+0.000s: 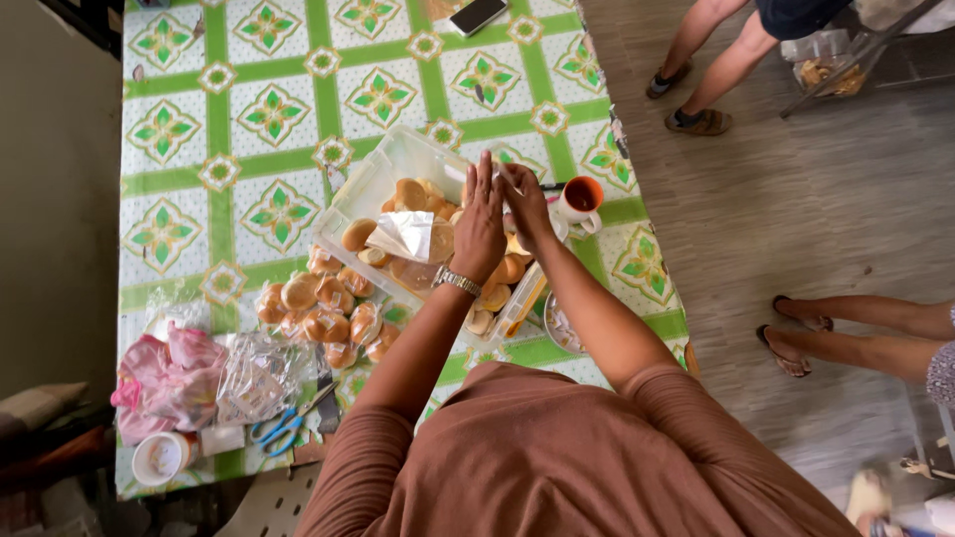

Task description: The person picks up individual bread rolls from a clear container and places them into small plastic bags. The person then twists and ties each bag closed by hand and places the finished items on the table.

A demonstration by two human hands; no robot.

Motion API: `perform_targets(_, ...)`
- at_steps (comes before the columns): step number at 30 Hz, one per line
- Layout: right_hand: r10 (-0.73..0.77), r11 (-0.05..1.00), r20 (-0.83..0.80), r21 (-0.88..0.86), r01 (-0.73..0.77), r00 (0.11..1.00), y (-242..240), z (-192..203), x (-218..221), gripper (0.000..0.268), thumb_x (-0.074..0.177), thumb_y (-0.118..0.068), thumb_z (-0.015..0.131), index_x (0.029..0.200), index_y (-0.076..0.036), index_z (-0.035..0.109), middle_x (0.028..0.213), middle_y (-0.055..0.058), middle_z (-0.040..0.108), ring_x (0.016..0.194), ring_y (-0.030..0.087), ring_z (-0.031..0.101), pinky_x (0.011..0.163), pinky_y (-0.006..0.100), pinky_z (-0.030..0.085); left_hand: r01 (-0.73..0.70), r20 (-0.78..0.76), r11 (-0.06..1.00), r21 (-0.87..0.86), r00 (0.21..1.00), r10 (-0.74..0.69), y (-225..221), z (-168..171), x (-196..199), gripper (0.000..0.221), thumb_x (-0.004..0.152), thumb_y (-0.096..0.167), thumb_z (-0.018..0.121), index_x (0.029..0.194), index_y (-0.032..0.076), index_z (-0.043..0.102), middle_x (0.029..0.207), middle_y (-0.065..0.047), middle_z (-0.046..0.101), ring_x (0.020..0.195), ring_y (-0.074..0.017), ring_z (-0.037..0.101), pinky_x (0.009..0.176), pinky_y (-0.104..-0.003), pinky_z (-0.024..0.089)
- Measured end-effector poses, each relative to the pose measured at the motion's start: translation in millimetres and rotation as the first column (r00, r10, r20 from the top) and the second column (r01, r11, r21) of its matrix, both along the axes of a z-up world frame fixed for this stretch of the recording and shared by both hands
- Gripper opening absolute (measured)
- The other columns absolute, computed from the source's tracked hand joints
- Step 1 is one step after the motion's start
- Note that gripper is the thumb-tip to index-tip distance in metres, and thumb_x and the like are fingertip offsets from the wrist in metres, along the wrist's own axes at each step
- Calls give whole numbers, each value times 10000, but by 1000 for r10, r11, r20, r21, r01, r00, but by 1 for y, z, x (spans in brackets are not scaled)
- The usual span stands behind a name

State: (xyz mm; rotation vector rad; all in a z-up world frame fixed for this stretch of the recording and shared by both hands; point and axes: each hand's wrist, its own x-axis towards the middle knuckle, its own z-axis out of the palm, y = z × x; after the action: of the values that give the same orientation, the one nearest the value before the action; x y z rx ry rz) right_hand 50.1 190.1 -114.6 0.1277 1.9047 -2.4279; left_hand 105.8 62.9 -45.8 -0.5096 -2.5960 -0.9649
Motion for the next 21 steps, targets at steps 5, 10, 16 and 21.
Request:
perform_targets(5,253,928,-74,-262,-264,965,8,-12,10,637,994,-318,688,1517,-91,404,1405,60,562,1233,163,589,989,325,541,4,-5,997,-74,1000,-4,8,10,-6,739,836,-88,556,1552,-12,391,1716,-118,131,1589,-378,166,1071,-376,508)
perform_targets(10,204,887,-74,-408,-217,976,26,-67,-17,628,1094,-434,512,1593,-91,346,1563,42,540,1397,148,571,1166,299,483,82,-171,994,-72,981,-93,27,10,4,656,914,-43,557,1546,4,388,1742,-97,112,1619,-333,99,1208,-450,410)
perform_targets(16,396,794,-253,-388,-468,883,39,-106,-37,601,1134,-492,532,1462,-44,302,1363,140,475,1189,302,536,1019,491,473,211,-81,977,24,975,-209,39,20,19,781,783,-99,534,1541,40,403,1694,-136,215,1587,-335,204,1284,-459,293)
perform_targets(21,334,842,-167,-390,-374,928,49,-86,-30,655,1076,-502,554,1505,-88,282,1456,113,429,1301,288,463,1065,512,423,306,-104,939,157,951,-292,32,30,29,854,794,-144,538,1602,26,320,1713,-146,218,1598,-342,250,1315,-435,287)
